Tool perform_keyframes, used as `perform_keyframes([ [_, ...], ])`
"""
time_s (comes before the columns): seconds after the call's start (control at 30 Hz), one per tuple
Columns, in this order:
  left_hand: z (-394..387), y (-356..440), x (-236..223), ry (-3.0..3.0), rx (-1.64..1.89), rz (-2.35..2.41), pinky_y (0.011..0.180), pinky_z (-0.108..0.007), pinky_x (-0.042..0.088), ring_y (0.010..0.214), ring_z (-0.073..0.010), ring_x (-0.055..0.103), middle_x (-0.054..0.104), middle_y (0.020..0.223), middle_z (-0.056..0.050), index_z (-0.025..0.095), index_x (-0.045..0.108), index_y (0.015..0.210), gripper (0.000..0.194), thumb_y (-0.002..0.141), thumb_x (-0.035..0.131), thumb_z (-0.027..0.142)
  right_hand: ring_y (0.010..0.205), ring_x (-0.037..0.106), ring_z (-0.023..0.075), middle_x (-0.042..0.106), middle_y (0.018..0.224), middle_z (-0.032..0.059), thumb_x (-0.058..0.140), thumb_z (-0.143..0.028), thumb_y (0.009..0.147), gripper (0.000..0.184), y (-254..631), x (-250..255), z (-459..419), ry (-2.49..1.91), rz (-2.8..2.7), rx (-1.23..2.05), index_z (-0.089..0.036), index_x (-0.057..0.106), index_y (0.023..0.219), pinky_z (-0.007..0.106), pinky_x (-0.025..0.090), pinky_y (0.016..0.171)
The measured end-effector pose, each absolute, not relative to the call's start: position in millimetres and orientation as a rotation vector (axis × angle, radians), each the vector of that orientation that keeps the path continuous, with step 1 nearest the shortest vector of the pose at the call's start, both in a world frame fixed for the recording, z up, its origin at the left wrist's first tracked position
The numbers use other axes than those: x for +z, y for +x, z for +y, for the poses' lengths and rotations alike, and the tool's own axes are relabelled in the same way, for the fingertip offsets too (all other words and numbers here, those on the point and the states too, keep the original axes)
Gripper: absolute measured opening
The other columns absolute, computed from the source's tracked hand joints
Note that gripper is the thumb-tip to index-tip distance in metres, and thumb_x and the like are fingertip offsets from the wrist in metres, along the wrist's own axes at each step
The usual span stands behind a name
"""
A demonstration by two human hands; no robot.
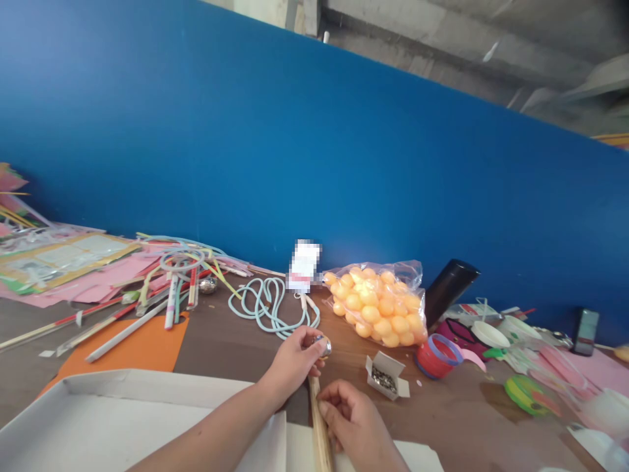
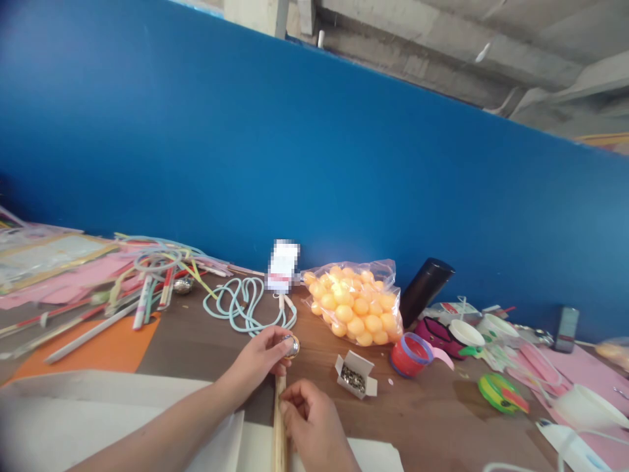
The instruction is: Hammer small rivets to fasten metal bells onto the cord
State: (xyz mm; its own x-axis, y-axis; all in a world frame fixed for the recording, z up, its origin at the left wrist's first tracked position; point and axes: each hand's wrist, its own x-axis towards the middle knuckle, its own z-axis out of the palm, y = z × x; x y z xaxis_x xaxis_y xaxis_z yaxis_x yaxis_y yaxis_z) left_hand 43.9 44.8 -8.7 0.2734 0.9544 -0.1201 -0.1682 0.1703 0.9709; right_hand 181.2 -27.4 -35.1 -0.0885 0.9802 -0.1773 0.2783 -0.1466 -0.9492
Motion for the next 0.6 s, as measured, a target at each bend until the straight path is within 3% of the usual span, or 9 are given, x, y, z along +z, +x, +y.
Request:
perform_keyframes([
  [0.37,42.8,44.3,-5.9,1.13,0.959,0.954,0.052,-0.023,0.046,0.062,-0.0127,0.058,0.058,0.077,-0.003,0.015,0.054,0.092,0.032,0.073,0.059,0.041,0.046,0.044,0.0089,0.05,0.059,-0.0036,0.055,-0.025,0.076,0.01,177.7,-28.9,-27.5,-1.501,-1.387,1.276,-0.016,0.057,0.078,0.017,0.036,0.037],
  [0.6,42.6,44.2,-7.0,1.086,0.973,0.951,0.051,-0.023,0.045,0.061,-0.0133,0.059,0.06,0.076,-0.004,0.016,0.056,0.09,0.034,0.069,0.063,0.042,0.043,0.045,0.0081,0.054,0.061,-0.0021,0.057,-0.036,0.077,0.021,181.6,-37.4,-27.2,-1.459,-1.38,1.24,-0.016,0.059,0.081,0.017,0.036,0.036],
])
